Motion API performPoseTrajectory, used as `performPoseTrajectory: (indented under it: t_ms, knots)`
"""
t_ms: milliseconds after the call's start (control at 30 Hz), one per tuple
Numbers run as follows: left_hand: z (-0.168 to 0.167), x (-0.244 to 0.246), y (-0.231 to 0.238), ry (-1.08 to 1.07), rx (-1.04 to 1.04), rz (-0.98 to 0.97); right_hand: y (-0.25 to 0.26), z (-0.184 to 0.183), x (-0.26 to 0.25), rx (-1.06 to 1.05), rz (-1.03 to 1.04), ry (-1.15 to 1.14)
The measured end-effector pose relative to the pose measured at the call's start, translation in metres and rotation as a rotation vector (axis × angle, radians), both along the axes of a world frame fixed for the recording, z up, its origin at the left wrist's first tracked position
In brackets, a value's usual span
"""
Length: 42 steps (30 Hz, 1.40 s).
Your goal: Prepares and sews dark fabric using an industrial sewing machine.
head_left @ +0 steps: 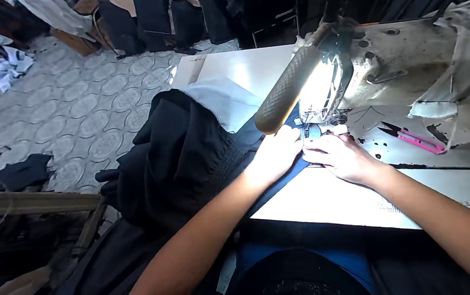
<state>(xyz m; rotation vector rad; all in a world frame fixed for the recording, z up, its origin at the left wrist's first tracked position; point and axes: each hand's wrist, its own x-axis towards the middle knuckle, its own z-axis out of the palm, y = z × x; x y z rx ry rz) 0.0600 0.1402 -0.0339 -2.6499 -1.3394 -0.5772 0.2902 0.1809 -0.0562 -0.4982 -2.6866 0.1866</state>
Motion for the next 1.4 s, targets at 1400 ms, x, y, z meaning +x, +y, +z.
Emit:
performPoseTrajectory:
  t_ms: [1400]
  knots:
    - [-0.006,0.02,0.011,-0.222,-0.34,0.329,-0.01,0.006,-0.011,-0.272,-0.282,0.059]
